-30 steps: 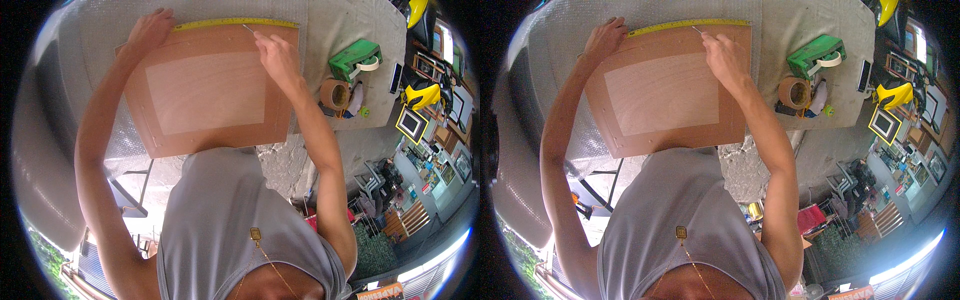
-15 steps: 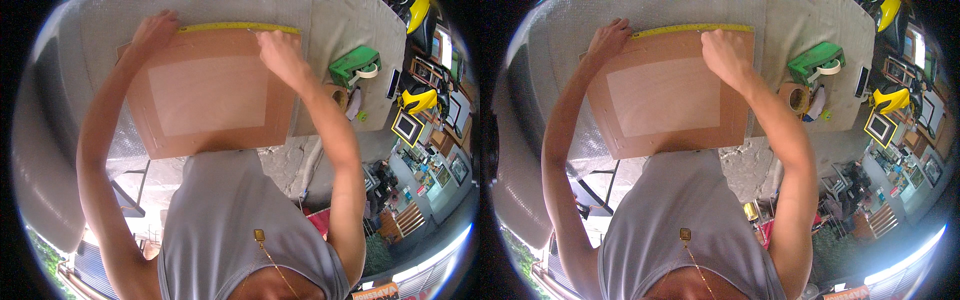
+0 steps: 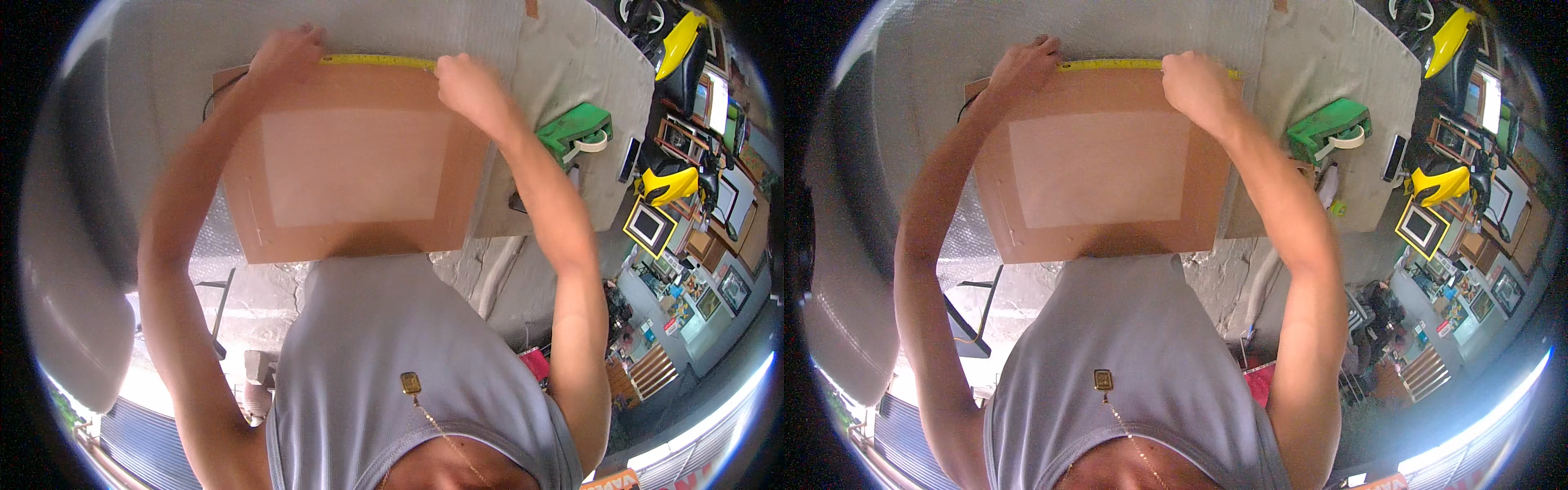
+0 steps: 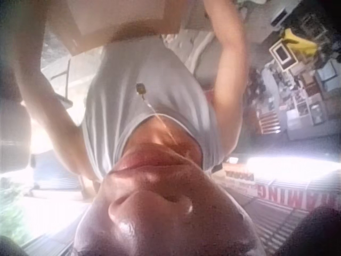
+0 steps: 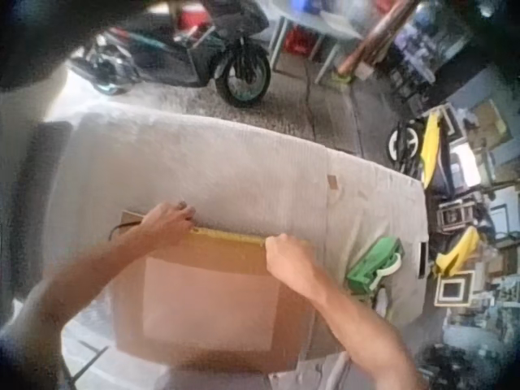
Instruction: The person measures a rectangular wooden board with a tape measure and marks it with a pen. They then use a cordless drill to make holes at the marked locations on the board.
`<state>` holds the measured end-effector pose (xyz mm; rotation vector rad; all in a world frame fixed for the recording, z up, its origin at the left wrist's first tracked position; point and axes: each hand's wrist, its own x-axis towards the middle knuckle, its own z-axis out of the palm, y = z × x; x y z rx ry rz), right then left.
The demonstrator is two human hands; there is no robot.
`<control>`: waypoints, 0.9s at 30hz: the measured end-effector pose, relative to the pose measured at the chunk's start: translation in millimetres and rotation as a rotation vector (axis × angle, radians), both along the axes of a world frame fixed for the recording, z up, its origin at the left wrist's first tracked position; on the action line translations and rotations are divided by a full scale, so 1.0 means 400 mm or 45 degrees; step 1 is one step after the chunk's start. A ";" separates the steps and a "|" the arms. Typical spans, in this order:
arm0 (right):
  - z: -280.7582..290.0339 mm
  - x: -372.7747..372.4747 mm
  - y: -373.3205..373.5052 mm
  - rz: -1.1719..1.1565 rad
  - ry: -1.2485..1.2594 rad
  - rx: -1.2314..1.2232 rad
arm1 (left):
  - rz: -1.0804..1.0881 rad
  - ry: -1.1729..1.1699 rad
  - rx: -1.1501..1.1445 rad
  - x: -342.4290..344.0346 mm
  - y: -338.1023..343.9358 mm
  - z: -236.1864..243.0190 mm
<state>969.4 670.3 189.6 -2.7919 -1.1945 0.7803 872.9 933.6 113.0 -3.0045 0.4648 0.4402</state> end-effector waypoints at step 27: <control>0.070 -0.384 -0.503 -1.513 1.104 1.613 | 0.791 -0.438 -1.042 -0.100 -0.534 0.305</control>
